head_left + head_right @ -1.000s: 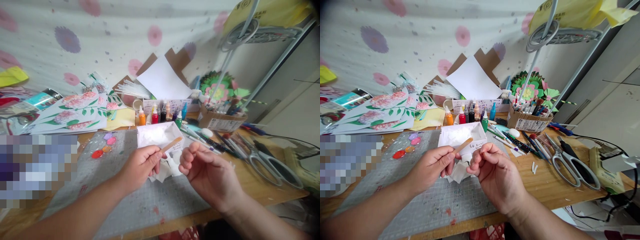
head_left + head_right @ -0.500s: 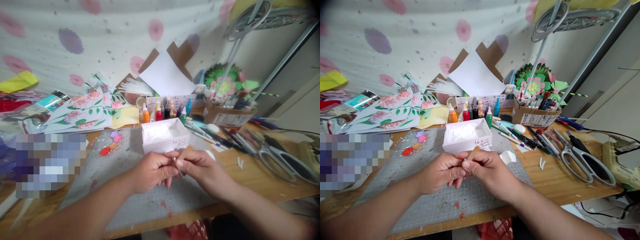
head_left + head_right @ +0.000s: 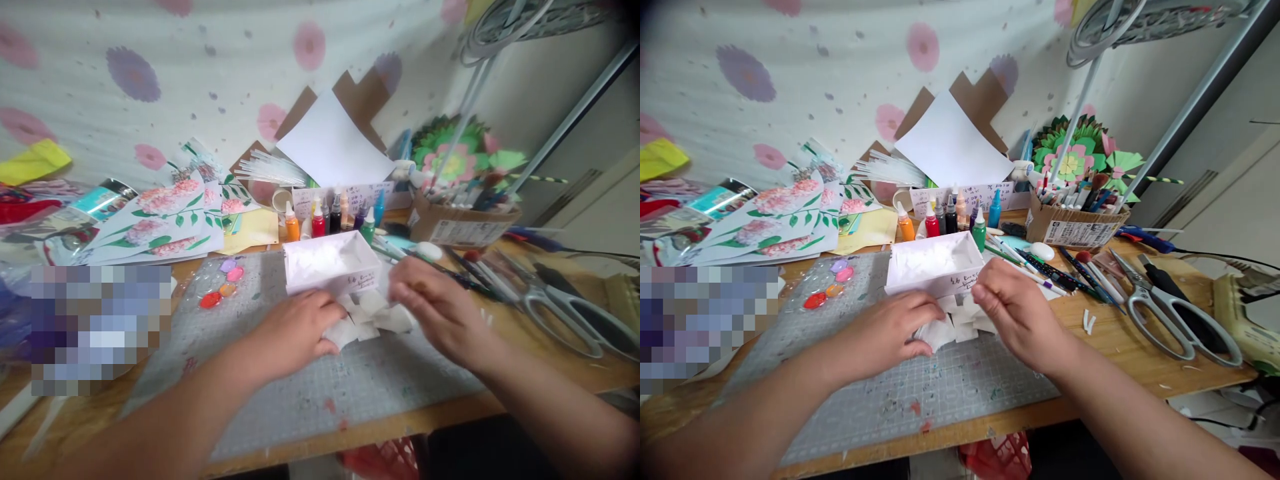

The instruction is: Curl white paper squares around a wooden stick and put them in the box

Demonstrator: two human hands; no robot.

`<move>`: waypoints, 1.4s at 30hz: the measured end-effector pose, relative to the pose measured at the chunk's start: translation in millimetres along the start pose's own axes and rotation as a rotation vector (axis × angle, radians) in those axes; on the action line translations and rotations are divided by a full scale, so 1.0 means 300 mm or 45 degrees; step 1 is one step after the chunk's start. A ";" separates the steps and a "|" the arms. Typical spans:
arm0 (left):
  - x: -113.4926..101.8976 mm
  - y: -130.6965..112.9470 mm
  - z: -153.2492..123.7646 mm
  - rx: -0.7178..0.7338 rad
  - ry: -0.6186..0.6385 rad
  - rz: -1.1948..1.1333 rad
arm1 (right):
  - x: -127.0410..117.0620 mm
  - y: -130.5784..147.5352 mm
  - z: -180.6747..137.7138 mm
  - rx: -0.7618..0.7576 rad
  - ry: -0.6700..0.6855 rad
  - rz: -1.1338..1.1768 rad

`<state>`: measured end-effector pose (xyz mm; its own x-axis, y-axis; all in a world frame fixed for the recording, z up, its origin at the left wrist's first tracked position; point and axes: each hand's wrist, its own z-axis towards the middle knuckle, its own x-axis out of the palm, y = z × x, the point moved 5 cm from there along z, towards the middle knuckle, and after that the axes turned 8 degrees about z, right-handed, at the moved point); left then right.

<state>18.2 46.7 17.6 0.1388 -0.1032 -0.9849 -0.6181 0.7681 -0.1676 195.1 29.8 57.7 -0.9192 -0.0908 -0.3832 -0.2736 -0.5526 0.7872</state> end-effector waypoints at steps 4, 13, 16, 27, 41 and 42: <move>0.011 0.011 0.008 -0.027 -0.017 -0.040 | 0.089 -0.020 -0.018 0.017 0.455 -0.525; -0.102 0.055 -0.020 -0.155 -0.221 -0.479 | 0.181 -0.041 -0.006 -0.039 0.623 -0.937; -0.155 0.115 -0.046 -0.347 -0.619 -0.557 | 0.239 -0.016 0.005 -0.123 0.654 -0.996; -0.114 0.149 -0.018 -0.293 -0.581 0.121 | 0.391 -0.008 0.013 -0.344 0.745 -1.093; -0.111 0.142 -0.020 -0.109 -0.637 0.187 | 0.038 -0.095 -0.016 -0.003 0.682 -1.253; -0.112 0.139 -0.020 -0.111 -0.637 0.198 | 0.046 -0.082 -0.015 -0.006 0.665 -1.226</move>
<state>-16.8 78.4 43.5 0.3795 0.3380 -0.8613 -0.7196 0.6929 -0.0451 190.5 38.4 30.8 -0.0872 0.0414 -0.9953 -0.8107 -0.5836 0.0468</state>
